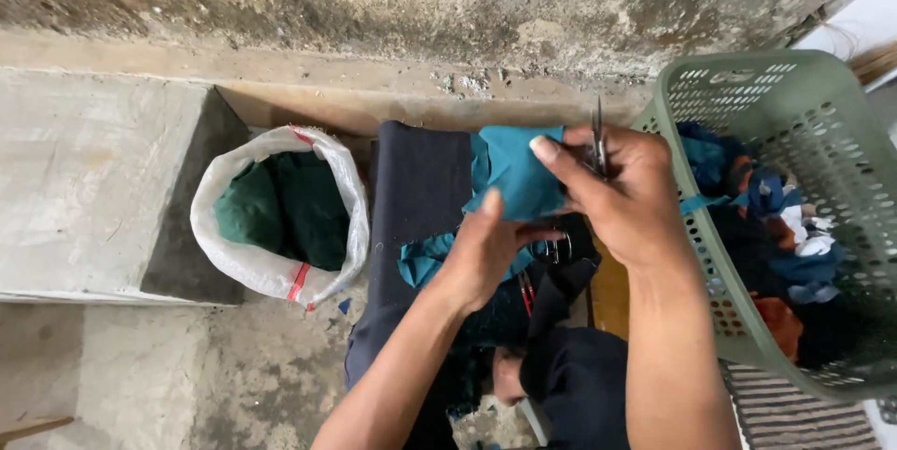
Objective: The person cuts a piece of teal fabric using scissors while sitting on the floor. They trim the edges and adjust the fabric orientation multiple times to cut different sides.
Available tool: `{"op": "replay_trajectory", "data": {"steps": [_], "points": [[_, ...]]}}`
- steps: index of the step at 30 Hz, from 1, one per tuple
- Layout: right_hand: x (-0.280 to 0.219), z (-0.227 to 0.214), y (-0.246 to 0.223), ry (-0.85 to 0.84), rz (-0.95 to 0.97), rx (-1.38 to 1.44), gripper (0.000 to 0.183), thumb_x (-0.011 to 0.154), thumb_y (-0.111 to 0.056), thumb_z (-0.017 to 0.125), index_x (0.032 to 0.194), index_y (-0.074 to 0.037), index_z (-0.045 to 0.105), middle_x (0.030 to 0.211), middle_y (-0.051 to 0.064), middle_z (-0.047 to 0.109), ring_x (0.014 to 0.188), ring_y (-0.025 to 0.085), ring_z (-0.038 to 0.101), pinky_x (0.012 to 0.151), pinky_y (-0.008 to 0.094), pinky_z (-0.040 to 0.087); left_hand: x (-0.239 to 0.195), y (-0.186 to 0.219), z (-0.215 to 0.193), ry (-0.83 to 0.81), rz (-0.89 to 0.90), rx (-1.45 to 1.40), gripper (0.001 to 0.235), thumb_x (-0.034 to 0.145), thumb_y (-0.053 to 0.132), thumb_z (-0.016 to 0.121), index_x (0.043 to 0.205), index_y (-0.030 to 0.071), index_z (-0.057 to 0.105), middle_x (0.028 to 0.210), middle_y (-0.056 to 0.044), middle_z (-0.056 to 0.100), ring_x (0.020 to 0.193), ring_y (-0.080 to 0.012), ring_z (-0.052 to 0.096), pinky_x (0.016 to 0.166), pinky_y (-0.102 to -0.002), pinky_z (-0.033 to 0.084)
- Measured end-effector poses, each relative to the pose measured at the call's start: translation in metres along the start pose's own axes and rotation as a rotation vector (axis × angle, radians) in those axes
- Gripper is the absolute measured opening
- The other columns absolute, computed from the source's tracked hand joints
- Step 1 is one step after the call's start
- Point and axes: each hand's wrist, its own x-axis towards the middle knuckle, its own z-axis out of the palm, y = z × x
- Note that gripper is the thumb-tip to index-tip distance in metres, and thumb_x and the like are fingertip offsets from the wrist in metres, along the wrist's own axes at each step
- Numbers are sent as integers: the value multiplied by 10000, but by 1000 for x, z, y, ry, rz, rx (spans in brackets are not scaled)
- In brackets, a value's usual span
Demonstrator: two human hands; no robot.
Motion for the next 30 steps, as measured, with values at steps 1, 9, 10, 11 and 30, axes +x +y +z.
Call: {"op": "replay_trajectory", "data": {"steps": [1,9,10,11,30], "points": [[0,-9,3,7,-40,-44,136,925,-41,820,882,39,720,547,40,538,420,25,453,360,185,403,2,15,17,73,34,89,925,953,638,527,1548,-60,400,1501,-320,499,1344,-523,508,1086,-632,467],[-14,-38,-22,-20,-108,-174,93,1000,-19,724,1010,-14,631,643,8,457,543,79,426,478,259,354,25,38,67,203,487,266,161,991,155,743,1124,66,761,1151,-44,763,1093,-136,722,1034,-303,620],[-15,-37,-22,-10,-116,-104,126,978,-24,730,1073,-10,649,717,24,557,557,60,424,488,238,347,27,37,69,236,533,251,89,993,151,742,1060,95,756,1085,0,754,1031,-94,697,962,-275,605],[-16,-35,-23,1,-123,-34,194,956,-30,736,1136,-6,667,790,41,658,571,42,422,497,217,340,29,37,72,268,579,236,25,994,147,741,996,125,752,1020,44,745,968,-52,671,889,-247,591],[-47,-22,-35,195,-165,-224,282,886,10,768,1139,79,665,938,169,714,792,176,681,722,252,528,2,69,83,272,658,566,70,961,101,762,1011,58,738,1076,-48,760,995,-133,740,933,-292,638]]}}
